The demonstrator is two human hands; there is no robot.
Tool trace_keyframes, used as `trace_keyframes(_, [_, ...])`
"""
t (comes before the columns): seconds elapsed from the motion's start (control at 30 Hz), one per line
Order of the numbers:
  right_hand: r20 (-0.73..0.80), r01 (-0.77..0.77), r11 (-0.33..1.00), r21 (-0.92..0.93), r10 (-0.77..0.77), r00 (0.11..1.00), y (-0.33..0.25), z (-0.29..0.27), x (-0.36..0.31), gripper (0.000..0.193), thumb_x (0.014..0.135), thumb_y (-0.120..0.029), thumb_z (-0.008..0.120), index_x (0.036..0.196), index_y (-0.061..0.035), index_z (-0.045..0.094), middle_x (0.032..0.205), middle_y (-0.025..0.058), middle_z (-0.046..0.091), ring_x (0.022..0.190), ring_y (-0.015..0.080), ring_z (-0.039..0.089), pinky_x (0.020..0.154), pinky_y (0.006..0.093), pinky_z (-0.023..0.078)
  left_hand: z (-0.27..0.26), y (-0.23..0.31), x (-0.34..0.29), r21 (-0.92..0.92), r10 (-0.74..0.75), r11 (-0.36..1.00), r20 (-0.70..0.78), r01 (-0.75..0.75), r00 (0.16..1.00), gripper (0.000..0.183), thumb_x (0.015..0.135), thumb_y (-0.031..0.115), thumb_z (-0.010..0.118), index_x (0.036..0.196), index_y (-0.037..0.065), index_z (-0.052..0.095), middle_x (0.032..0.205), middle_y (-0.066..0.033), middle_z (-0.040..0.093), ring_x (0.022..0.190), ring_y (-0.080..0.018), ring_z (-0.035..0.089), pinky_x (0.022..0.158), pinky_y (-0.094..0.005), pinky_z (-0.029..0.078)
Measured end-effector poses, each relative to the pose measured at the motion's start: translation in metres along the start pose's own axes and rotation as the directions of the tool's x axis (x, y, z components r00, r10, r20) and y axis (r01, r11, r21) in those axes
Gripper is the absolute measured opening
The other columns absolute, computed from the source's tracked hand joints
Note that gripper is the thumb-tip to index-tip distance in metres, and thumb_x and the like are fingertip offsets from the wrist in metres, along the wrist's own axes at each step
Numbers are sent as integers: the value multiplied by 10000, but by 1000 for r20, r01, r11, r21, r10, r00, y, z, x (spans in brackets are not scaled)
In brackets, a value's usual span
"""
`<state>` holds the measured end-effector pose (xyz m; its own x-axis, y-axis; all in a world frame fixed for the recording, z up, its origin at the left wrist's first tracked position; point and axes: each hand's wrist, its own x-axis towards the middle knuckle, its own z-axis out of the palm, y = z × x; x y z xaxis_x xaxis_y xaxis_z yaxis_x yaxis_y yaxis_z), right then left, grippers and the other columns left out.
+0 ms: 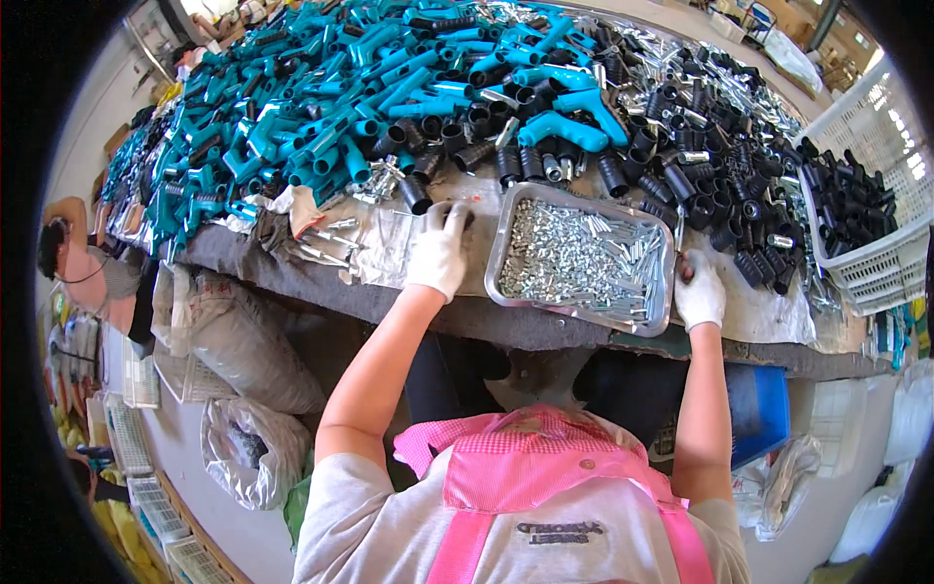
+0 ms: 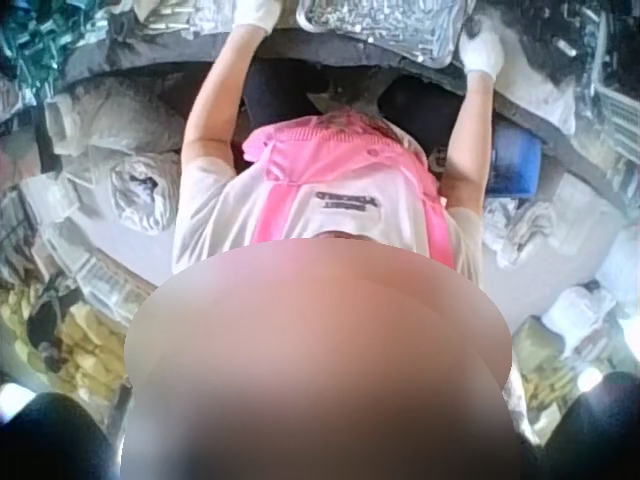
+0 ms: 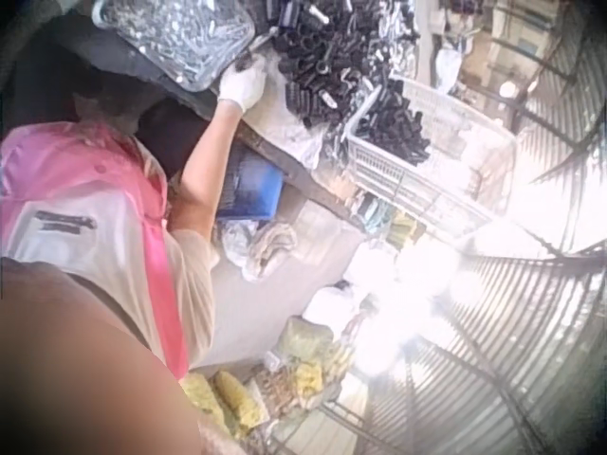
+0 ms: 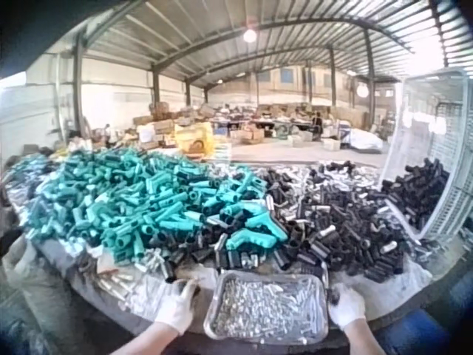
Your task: Assembling plastic and metal components of garden spray nozzles at a factory workbench.
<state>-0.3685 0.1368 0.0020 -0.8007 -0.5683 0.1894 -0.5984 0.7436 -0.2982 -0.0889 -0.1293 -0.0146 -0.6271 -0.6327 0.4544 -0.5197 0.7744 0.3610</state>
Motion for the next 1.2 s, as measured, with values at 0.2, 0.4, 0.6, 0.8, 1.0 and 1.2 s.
trace_keyframes(0.2, [-5, -3, 1000, 11, 3, 1000, 8, 7, 11, 262, 862, -217, 523, 1088, -90, 560, 969, 195, 626, 889, 382, 600, 770, 469, 470, 28, 5, 62, 21, 304, 952, -104, -304, 947, 321, 737, 110, 607, 1057, 121, 605, 1071, -109, 561, 998, -331, 519, 855, -448, 437])
trace_keyframes(0.4, [-253, 59, 958, 281, 14, 967, 16, 14, 0, 318, 930, -215, 432, 1171, -47, 554, 1065, 216, 608, 973, 379, 584, 836, 410, 458, 41, -16, 118, 145, 7, 989, -42, -1, 999, 320, 768, 237, 624, 1088, 220, 612, 1123, -68, 573, 1065, -313, 509, 893, -437, 420])
trace_keyframes(0.6, [-327, 133, 868, 477, 35, 944, 27, 15, 0, 312, 922, -145, 433, 1171, -13, 568, 1053, 206, 624, 976, 319, 609, 848, 356, 448, 26, -13, 153, 447, -44, 894, 27, 27, 999, 265, 757, 266, 645, 1020, 245, 666, 1129, -27, 592, 1068, -266, 504, 892, -409, 399])
trace_keyframes(0.8, [-267, 97, 897, 431, 25, 963, 30, 15, 3, 322, 927, -170, 444, 1187, -19, 557, 1081, 213, 613, 1007, 334, 598, 868, 367, 443, 58, 15, 169, 308, -206, 939, 154, 151, 966, 379, 813, 444, 564, 1014, 132, 639, 973, -111, 672, 971, -305, 605, 845, -432, 451])
trace_keyframes(1.0, [-336, 228, 803, 551, -36, 941, 25, 12, 6, 295, 928, -129, 445, 1172, -4, 556, 1140, 189, 602, 1053, 310, 579, 926, 350, 418, 62, 4, 190, 149, -211, 972, 218, 181, 953, 405, 811, 447, 564, 1029, 111, 627, 1012, -168, 650, 963, -335, 617, 845, -433, 472])
trace_keyframes(1.2, [-299, 368, 697, 616, -225, 927, -25, -31, -43, 245, 928, -83, 461, 1118, 3, 588, 951, 92, 637, 796, 147, 573, 751, 275, 452, 3, 47, 118, -954, -285, -84, 299, 287, 911, 450, 888, 60, 543, 1260, 35, 292, 1133, -211, 554, 985, -338, 603, 838, -433, 516])
